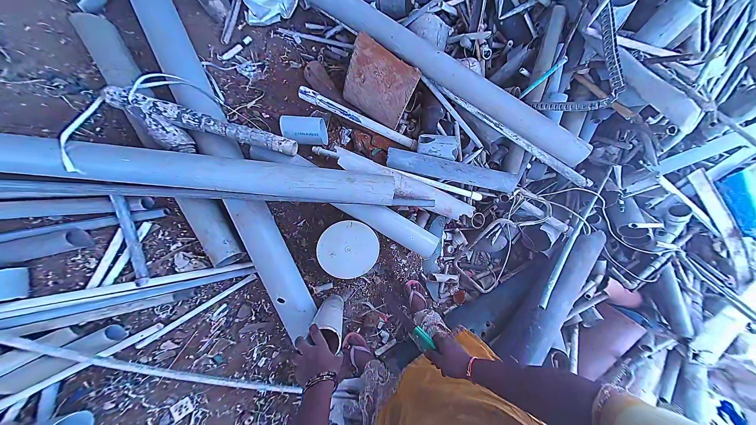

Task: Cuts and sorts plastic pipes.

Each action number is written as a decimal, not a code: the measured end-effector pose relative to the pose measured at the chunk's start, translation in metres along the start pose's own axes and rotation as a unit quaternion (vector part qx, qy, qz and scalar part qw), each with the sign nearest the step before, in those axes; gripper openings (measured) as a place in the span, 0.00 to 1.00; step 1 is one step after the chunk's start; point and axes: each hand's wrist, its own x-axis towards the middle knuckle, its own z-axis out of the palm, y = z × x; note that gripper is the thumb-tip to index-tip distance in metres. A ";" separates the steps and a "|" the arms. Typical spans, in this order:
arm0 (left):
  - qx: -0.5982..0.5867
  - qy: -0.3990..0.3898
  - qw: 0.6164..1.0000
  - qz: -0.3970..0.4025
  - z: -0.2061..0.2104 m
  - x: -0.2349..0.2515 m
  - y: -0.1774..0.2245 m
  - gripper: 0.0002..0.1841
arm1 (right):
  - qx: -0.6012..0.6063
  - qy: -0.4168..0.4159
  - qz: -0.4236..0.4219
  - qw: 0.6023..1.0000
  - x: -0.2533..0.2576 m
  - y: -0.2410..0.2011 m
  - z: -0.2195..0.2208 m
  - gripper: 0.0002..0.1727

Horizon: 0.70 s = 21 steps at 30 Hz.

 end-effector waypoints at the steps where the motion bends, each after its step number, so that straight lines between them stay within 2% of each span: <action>1: 0.017 -0.004 1.000 0.013 -0.005 -0.001 0.002 0.61 | -0.001 -0.006 0.002 1.000 -0.001 0.001 0.000 0.26; 6: 0.054 -0.033 0.996 0.067 -0.036 -0.022 0.039 0.60 | 0.018 0.001 0.010 1.000 -0.001 0.018 -0.005 0.25; 11: 0.050 -0.065 0.992 0.100 -0.059 -0.035 0.076 0.60 | 0.055 0.050 0.008 0.997 -0.001 0.030 -0.016 0.24; 17: 0.063 -0.078 0.976 0.194 -0.053 -0.045 0.134 0.58 | 0.112 0.097 0.014 0.989 -0.005 0.031 -0.031 0.23; 21: 0.065 -0.068 0.970 0.224 -0.053 -0.045 0.164 0.57 | 0.135 0.104 0.006 0.985 -0.003 0.037 -0.037 0.24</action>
